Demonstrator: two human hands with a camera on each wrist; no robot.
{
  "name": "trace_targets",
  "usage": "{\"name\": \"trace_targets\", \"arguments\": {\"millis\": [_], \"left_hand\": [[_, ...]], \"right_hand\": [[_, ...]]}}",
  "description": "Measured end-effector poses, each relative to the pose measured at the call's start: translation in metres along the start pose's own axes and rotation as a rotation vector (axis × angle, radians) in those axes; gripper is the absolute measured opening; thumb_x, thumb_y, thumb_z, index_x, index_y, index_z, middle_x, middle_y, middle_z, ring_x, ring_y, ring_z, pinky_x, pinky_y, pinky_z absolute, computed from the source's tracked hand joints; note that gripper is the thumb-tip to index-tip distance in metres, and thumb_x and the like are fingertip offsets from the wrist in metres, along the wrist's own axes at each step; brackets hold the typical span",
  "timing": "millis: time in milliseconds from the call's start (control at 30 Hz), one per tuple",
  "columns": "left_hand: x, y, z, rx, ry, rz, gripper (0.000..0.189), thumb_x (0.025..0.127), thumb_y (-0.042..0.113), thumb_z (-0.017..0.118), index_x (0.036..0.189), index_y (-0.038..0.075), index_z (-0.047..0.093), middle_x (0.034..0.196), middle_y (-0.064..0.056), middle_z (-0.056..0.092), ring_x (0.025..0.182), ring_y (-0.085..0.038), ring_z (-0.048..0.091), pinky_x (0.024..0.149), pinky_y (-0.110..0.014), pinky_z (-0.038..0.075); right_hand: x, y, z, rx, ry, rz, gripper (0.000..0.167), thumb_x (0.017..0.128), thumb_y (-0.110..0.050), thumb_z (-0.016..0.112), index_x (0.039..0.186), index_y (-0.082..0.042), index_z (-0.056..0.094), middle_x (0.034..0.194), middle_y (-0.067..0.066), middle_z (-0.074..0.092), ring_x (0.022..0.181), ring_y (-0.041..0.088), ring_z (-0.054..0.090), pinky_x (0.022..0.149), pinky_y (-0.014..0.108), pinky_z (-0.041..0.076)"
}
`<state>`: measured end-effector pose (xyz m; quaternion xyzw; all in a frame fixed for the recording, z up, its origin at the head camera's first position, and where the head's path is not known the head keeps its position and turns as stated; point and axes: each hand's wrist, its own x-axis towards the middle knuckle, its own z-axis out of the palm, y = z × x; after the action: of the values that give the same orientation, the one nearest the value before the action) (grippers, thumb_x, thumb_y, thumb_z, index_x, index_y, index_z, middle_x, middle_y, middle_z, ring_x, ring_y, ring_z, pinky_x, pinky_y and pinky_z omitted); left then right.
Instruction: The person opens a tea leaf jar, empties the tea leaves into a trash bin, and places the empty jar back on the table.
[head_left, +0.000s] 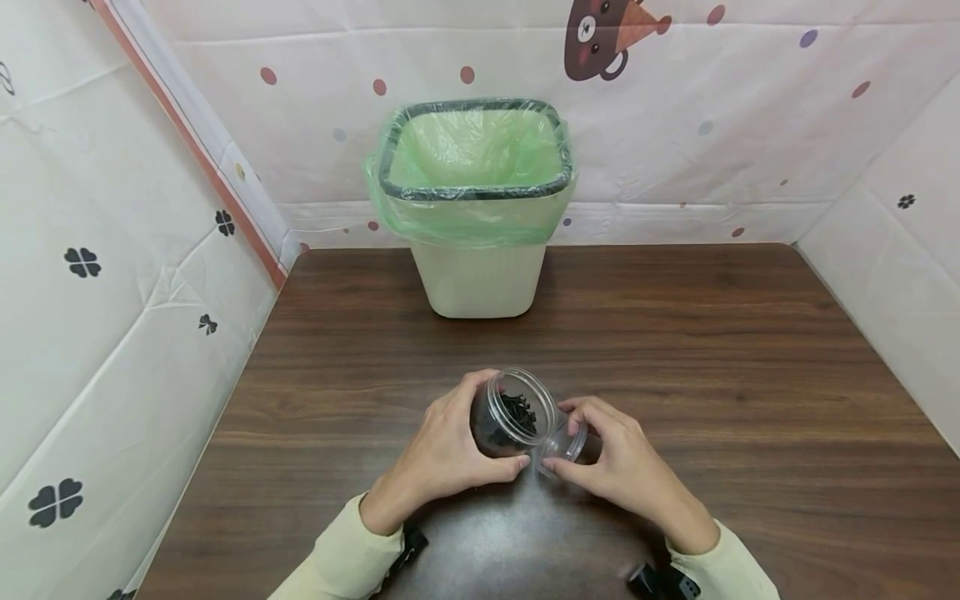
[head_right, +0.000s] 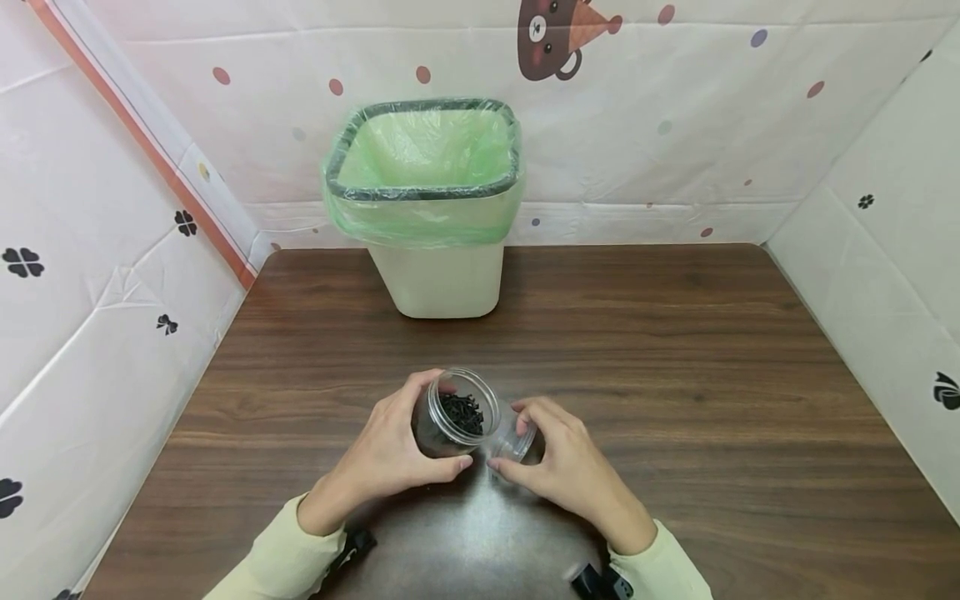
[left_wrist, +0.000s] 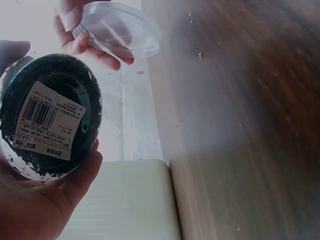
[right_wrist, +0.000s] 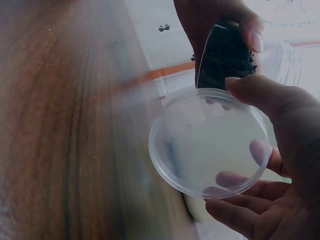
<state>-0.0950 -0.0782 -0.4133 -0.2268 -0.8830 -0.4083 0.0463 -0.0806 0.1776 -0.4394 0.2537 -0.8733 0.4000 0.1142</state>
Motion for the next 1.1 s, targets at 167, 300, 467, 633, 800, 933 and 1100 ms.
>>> {"name": "trace_targets", "arguments": {"millis": [167,300,467,633,800,933,1100], "left_hand": [[0.000,0.000,0.000,0.006,0.005,0.000,0.095,0.059,0.047,0.091,0.140,0.022,0.048,0.120,0.008,0.063,0.105,-0.013,0.062,0.089,-0.039,0.051],[0.000,0.000,0.000,-0.001,0.006,0.006,0.095,0.059,0.047,0.091,0.140,0.023,0.048,0.119,0.008,0.063,0.105,-0.012,0.062,0.089,-0.038,0.052],[0.000,-0.001,0.001,0.000,0.012,0.003,0.095,0.059,0.047,0.092,0.140,0.024,0.048,0.118,0.009,0.063,0.105,-0.011,0.062,0.089,-0.038,0.051],[-0.001,-0.001,0.001,0.009,0.012,-0.005,0.096,0.058,0.048,0.092,0.141,0.023,0.048,0.118,0.009,0.063,0.105,-0.012,0.062,0.090,-0.039,0.051],[-0.001,0.000,0.001,0.010,0.002,-0.015,0.096,0.059,0.048,0.092,0.141,0.024,0.048,0.119,0.009,0.063,0.106,-0.012,0.062,0.090,-0.039,0.051],[-0.001,0.000,0.001,0.000,-0.005,-0.008,0.096,0.059,0.048,0.092,0.141,0.024,0.048,0.120,0.009,0.063,0.107,-0.012,0.062,0.090,-0.039,0.051],[-0.001,0.000,0.001,-0.011,-0.007,0.001,0.096,0.060,0.048,0.092,0.141,0.022,0.049,0.123,0.006,0.063,0.109,-0.014,0.061,0.091,-0.040,0.051]], "right_hand": [[-0.001,0.002,-0.001,-0.005,-0.013,-0.011,0.047,0.068,-0.029,0.094,0.085,-0.023,0.050,0.118,0.000,0.068,0.101,0.023,0.068,0.076,0.039,0.054],[-0.002,0.003,-0.003,-0.019,-0.032,-0.027,0.045,0.069,-0.028,0.094,0.084,-0.020,0.052,0.122,0.009,0.068,0.104,0.026,0.068,0.074,0.038,0.054],[-0.006,0.004,-0.006,-0.069,-0.067,-0.029,0.041,0.069,-0.026,0.093,0.094,-0.013,0.063,0.127,0.015,0.066,0.110,0.030,0.066,0.084,0.044,0.055],[-0.010,0.006,-0.005,-0.104,-0.108,-0.027,0.051,0.070,-0.029,0.093,0.110,-0.008,0.069,0.129,0.016,0.065,0.116,0.031,0.064,0.092,0.050,0.052],[-0.016,0.008,-0.004,-0.125,-0.126,-0.023,0.057,0.071,-0.033,0.092,0.117,-0.008,0.068,0.132,0.016,0.063,0.119,0.031,0.062,0.093,0.051,0.052],[-0.018,0.010,-0.002,-0.139,-0.126,-0.040,0.061,0.070,-0.033,0.093,0.119,-0.007,0.068,0.132,0.017,0.062,0.119,0.030,0.062,0.093,0.050,0.052],[-0.018,0.012,0.001,-0.158,-0.120,-0.053,0.066,0.069,-0.033,0.093,0.122,-0.006,0.065,0.132,0.016,0.062,0.118,0.028,0.062,0.092,0.048,0.052]]}}
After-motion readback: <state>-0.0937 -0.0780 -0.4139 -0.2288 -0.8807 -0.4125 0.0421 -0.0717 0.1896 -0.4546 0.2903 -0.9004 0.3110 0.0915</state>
